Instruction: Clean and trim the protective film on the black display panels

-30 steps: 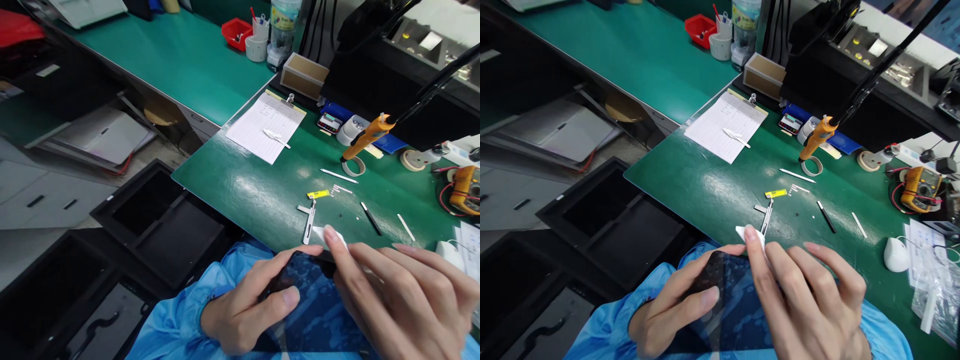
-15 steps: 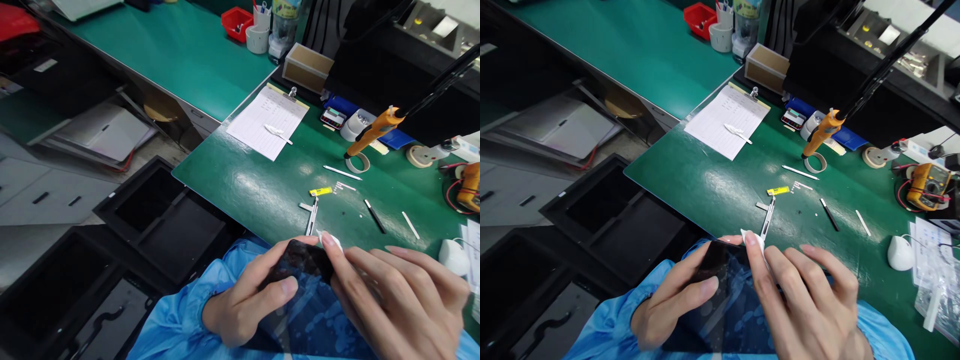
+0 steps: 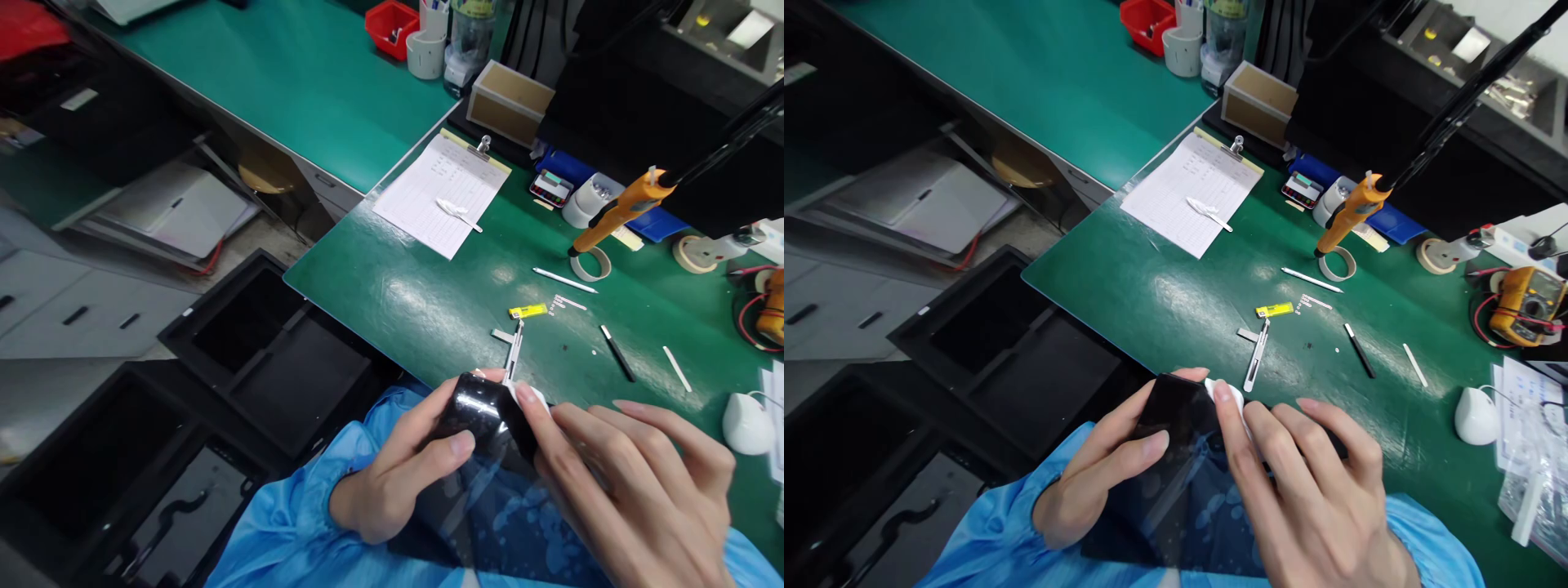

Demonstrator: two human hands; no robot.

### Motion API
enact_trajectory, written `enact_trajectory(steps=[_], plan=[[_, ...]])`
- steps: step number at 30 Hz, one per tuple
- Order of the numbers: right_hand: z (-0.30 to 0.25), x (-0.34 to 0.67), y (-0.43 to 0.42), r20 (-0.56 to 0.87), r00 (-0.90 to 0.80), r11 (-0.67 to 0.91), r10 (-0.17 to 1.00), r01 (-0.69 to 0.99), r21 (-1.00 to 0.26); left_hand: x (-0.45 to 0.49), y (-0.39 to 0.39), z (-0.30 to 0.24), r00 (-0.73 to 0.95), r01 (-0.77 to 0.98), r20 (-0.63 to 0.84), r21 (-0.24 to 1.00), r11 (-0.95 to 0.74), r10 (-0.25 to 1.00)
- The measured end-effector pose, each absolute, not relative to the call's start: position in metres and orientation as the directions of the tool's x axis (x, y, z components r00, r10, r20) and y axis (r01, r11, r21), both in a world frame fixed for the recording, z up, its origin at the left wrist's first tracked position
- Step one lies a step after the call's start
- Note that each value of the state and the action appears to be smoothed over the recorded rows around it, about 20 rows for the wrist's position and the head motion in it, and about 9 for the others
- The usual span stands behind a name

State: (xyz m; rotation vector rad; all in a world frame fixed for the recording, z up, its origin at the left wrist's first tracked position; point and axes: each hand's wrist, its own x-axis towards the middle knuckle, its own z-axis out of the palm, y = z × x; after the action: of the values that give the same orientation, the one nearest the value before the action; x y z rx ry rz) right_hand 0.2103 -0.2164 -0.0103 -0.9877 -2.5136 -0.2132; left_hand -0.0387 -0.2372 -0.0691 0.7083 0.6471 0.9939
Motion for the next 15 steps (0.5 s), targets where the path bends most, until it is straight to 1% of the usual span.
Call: enact_trajectory(steps=[2, 5, 9, 11, 13, 14, 15], plan=[[-0.009, 0.211, -0.215, 0.419, -0.679, 0.752, 0.603, 0.659, -0.016, -0.039, -0.237, -0.071, 0.383, -0.512, -0.182, 0.774, 0.372, 0.906], [-0.008, 0.214, -0.216, 0.423, -0.666, 0.743, 0.614, 0.669, -0.027, -0.039, -0.239, -0.077, 0.345, -0.501, -0.184, 0.793, 0.346, 0.92], [-0.013, 0.232, -0.216, 0.424, -0.618, 0.689, 0.662, 0.724, -0.022, -0.04, -0.245, -0.092, 0.296, -0.476, -0.214, 0.812, 0.338, 0.931], [-0.022, 0.252, -0.212, 0.444, -0.58, 0.642, 0.683, 0.766, 0.015, -0.04, -0.247, -0.099, 0.213, -0.503, -0.21, 0.814, 0.291, 0.954], [-0.04, 0.279, -0.204, 0.48, -0.568, 0.625, 0.669, 0.779, 0.051, -0.04, -0.248, -0.102, 0.105, -0.547, -0.206, 0.805, 0.23, 0.973], [-0.053, 0.295, -0.2, 0.495, -0.611, 0.662, 0.617, 0.744, 0.094, -0.04, -0.248, -0.102, 0.05, -0.567, -0.212, 0.798, 0.202, 0.976], [-0.069, 0.311, -0.196, 0.511, -0.599, 0.637, 0.617, 0.761, 0.122, -0.04, -0.248, -0.101, -0.008, -0.584, -0.219, 0.793, 0.174, 0.976]])
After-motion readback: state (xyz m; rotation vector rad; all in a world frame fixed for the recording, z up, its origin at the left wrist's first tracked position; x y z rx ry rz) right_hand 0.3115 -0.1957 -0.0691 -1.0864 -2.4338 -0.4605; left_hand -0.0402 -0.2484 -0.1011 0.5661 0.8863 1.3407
